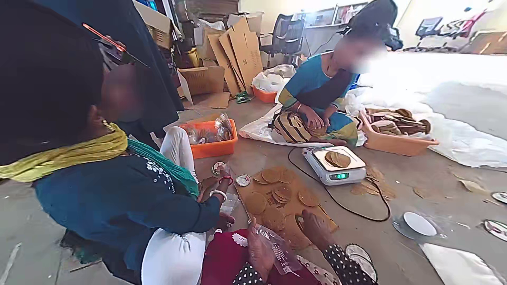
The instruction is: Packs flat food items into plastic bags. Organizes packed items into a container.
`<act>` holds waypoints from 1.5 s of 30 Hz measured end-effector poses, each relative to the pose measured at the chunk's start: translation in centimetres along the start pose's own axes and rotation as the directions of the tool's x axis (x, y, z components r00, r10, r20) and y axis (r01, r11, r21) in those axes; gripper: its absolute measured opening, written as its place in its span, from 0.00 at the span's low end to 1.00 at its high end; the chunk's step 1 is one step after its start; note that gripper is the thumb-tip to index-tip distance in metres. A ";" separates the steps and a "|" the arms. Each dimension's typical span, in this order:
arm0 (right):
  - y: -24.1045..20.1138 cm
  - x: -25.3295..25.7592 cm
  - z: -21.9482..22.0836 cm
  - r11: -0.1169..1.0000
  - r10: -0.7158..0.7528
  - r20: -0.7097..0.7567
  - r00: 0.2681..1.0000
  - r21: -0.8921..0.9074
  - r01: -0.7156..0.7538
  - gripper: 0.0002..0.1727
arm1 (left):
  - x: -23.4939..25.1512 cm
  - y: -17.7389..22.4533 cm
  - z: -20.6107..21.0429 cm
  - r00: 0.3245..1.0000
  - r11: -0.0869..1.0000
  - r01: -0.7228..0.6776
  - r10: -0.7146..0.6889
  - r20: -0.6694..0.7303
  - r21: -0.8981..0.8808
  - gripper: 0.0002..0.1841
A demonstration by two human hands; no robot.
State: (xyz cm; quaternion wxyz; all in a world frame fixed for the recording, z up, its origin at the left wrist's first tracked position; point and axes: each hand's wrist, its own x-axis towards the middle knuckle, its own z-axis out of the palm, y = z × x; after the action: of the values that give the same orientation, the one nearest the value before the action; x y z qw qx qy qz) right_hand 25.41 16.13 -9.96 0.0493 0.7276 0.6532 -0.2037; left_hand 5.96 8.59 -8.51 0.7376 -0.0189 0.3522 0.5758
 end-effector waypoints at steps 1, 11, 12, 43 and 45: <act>0.5 -0.3 1.3 1.000 -0.004 0.002 1.000 -0.023 0.004 0.24 | -0.2 0.1 0.2 1.000 1.000 0.012 -0.012 -0.011 -0.024 0.39; 1.2 -4.8 -9.2 0.937 -0.182 -0.235 0.955 0.253 0.241 0.23 | -4.6 2.4 2.3 0.995 0.996 -0.078 0.080 -0.055 0.039 0.42; 0.7 -6.8 -11.4 0.915 -0.193 -0.291 0.937 0.292 0.280 0.25 | -5.2 2.3 2.5 0.995 0.997 -0.072 0.073 -0.073 0.020 0.41; -4.5 -24.9 -10.5 0.649 -0.649 -0.598 0.470 -0.113 0.752 0.45 | -12.1 -1.0 5.0 0.962 0.978 0.073 -0.017 0.274 -0.197 0.28; -4.0 -25.3 -10.4 0.651 -0.647 -0.555 0.522 -0.046 0.758 0.52 | -12.2 -1.0 4.2 0.938 0.974 0.103 -0.027 0.347 -0.202 0.29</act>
State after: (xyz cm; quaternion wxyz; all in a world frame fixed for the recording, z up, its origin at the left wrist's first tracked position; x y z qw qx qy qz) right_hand 22.32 -3.36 9.46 -0.2920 0.4261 0.8539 -0.0639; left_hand 7.80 -0.11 0.91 0.7996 -0.0107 0.1529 0.5806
